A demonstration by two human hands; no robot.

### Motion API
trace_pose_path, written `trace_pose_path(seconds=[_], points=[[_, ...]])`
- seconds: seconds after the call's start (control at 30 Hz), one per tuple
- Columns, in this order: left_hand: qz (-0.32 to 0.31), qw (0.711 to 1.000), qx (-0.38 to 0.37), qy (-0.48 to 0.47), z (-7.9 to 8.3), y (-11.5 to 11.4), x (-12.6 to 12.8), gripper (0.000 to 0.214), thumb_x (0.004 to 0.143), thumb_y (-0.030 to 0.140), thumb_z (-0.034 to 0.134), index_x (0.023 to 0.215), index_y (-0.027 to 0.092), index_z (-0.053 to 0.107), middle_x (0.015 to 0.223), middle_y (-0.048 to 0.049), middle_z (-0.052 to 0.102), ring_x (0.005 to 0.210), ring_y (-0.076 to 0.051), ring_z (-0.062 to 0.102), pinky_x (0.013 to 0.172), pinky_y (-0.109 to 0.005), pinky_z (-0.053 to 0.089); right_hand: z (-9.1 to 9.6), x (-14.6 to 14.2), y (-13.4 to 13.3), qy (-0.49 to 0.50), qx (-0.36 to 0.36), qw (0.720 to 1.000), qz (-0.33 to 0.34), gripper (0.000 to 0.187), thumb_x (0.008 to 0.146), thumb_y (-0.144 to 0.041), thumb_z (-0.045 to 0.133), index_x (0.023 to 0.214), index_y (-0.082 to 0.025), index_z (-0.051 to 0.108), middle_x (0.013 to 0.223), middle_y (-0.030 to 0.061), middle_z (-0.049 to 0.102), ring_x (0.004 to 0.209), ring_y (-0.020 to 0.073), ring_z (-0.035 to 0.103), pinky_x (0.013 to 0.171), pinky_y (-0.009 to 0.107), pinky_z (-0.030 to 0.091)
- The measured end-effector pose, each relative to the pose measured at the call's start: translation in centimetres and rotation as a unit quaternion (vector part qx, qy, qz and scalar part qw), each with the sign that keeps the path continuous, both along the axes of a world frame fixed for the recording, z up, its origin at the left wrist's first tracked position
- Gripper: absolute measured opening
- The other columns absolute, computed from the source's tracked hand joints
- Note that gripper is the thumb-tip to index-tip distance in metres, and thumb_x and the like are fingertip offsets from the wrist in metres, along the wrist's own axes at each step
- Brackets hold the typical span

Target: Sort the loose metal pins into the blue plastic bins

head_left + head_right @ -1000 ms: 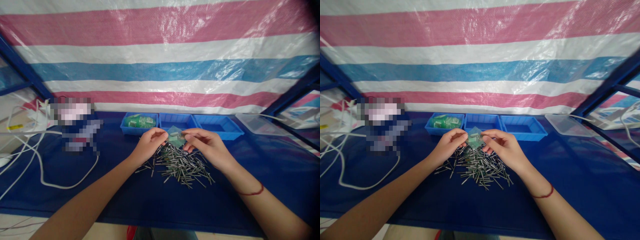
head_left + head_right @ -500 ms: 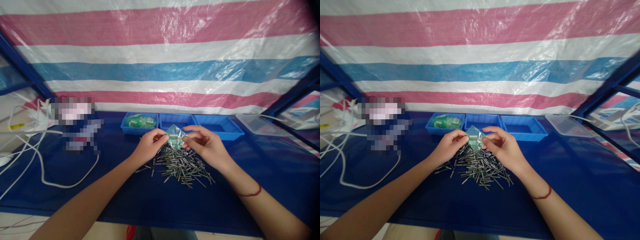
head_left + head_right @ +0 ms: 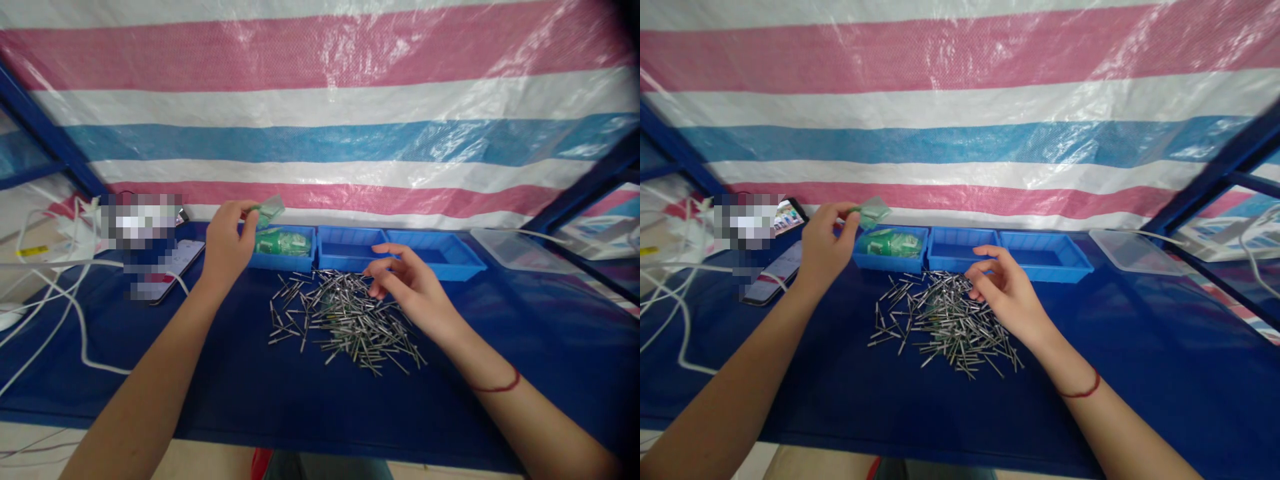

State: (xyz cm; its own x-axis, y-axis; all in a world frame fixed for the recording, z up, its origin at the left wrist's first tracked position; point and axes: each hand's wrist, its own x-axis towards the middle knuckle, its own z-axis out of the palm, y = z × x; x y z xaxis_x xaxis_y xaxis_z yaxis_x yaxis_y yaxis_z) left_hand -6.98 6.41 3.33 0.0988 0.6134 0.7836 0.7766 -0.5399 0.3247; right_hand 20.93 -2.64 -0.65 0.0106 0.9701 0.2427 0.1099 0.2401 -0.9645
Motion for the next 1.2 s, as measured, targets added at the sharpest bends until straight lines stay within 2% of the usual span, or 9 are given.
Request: trace_pose_path(seconds=[0.2, 0.33, 0.43, 0.57, 0.7, 0.8, 0.97, 1.07, 1.2], points=[[0.017, 0.999, -0.043, 0.005, -1.5, 2.1, -1.9, 0.022, 0.089, 0.025, 0.046, 0.100, 0.016, 0.063, 0.095, -0.0059, 0.067, 0.087, -0.018, 0.060, 0.078, -0.028, 0.046, 0.1, 0.0, -0.1, -0.009, -0.006, 1.000, 0.001, 0.039, 0.080, -0.038, 0.063, 0.111, -0.022, 0.046, 0.083, 0.0005, 0.061, 0.058, 0.0114, 0.059, 0.052, 0.026, 0.049], [-0.007, 0.997, -0.078, -0.016, -2.1, 2.1, -1.4, 0.025, 0.090, 0.025, 0.044, 0.105, 0.016, 0.062, 0.097, -0.0054, 0.067, 0.083, -0.016, 0.061, 0.077, -0.026, 0.047, 0.0, 0.0, -0.1, -0.012, -0.003, 1.000, 0.005, 0.039, 0.080, -0.038, 0.063, 0.111, -0.022, 0.046, 0.082, 0.0001, 0.060, 0.057, 0.0110, 0.059, 0.052, 0.026, 0.048], [-0.017, 0.998, -0.053, -0.012, -2.0, 1.5, -0.8, 0.025, 0.091, 0.026, 0.045, 0.105, 0.017, 0.063, 0.099, -0.0054, 0.067, 0.087, -0.017, 0.061, 0.079, -0.027, 0.047, 0.0, 0.0, -0.1, -0.016, 0.001, 1.000, 0.007, 0.039, 0.080, -0.038, 0.062, 0.112, -0.022, 0.046, 0.082, 0.0001, 0.060, 0.058, 0.0109, 0.059, 0.053, 0.026, 0.048], [-0.037, 0.998, -0.004, 0.045, -2.0, 0.8, -0.1, 0.026, 0.093, 0.027, 0.044, 0.106, 0.019, 0.065, 0.104, -0.0063, 0.065, 0.098, -0.018, 0.059, 0.090, -0.029, 0.043, -0.1, 0.0, -0.1, -0.017, 0.000, 1.000, 0.010, 0.039, 0.080, -0.038, 0.062, 0.112, -0.022, 0.047, 0.080, -0.0002, 0.060, 0.059, 0.0111, 0.059, 0.053, 0.026, 0.049], [-0.086, 0.981, -0.044, 0.166, -2.8, 0.7, 0.5, 0.025, 0.093, 0.029, 0.047, 0.105, 0.022, 0.067, 0.109, -0.0067, 0.063, 0.101, -0.019, 0.059, 0.091, -0.033, 0.040, -0.2, -0.1, 0.0, -0.014, -0.010, 1.000, 0.012, 0.040, 0.079, -0.038, 0.063, 0.112, -0.021, 0.047, 0.078, -0.0008, 0.059, 0.058, 0.0111, 0.059, 0.054, 0.026, 0.049], [-0.089, 0.968, -0.079, 0.219, -3.3, 0.6, 0.8, 0.024, 0.091, 0.031, 0.049, 0.105, 0.024, 0.067, 0.115, -0.0061, 0.063, 0.107, -0.021, 0.058, 0.094, -0.039, 0.034, -0.3, -0.1, 0.0, -0.026, -0.012, 0.999, 0.014, 0.039, 0.080, -0.039, 0.063, 0.112, -0.021, 0.048, 0.078, -0.0006, 0.060, 0.058, 0.0116, 0.059, 0.054, 0.026, 0.049], [-0.075, 0.971, -0.085, 0.210, -3.2, 0.3, 1.0, 0.025, 0.090, 0.034, 0.050, 0.105, 0.023, 0.067, 0.115, -0.0067, 0.063, 0.108, -0.023, 0.056, 0.094, -0.039, 0.033, -0.7, 0.1, -0.2, -0.161, 0.038, 0.986, 0.008, 0.019, 0.085, -0.035, 0.056, 0.096, -0.020, 0.058, 0.074, 0.0011, 0.062, 0.061, 0.0139, 0.058, 0.057, 0.029, 0.047], [-0.089, 0.974, -0.068, 0.197, -2.9, 0.1, 1.3, 0.023, 0.089, 0.032, 0.052, 0.103, 0.023, 0.067, 0.112, -0.0067, 0.064, 0.106, -0.024, 0.056, 0.093, -0.039, 0.035, -0.8, 0.2, -0.2, -0.285, 0.100, 0.953, 0.018, 0.011, 0.085, -0.025, 0.053, 0.087, -0.021, 0.062, 0.077, 0.0022, 0.066, 0.066, 0.0161, 0.058, 0.062, 0.031, 0.046], [-0.134, 0.969, -0.051, 0.199, -2.5, -1.0, 2.5, 0.020, 0.090, 0.028, 0.049, 0.096, 0.021, 0.066, 0.104, -0.0061, 0.065, 0.099, -0.022, 0.056, 0.088, -0.036, 0.037, -0.8, 0.2, -0.1, -0.367, 0.167, 0.913, 0.061, 0.016, 0.078, -0.011, 0.051, 0.082, -0.021, 0.063, 0.084, 0.0041, 0.067, 0.080, 0.0195, 0.059, 0.074, 0.034, 0.045]])
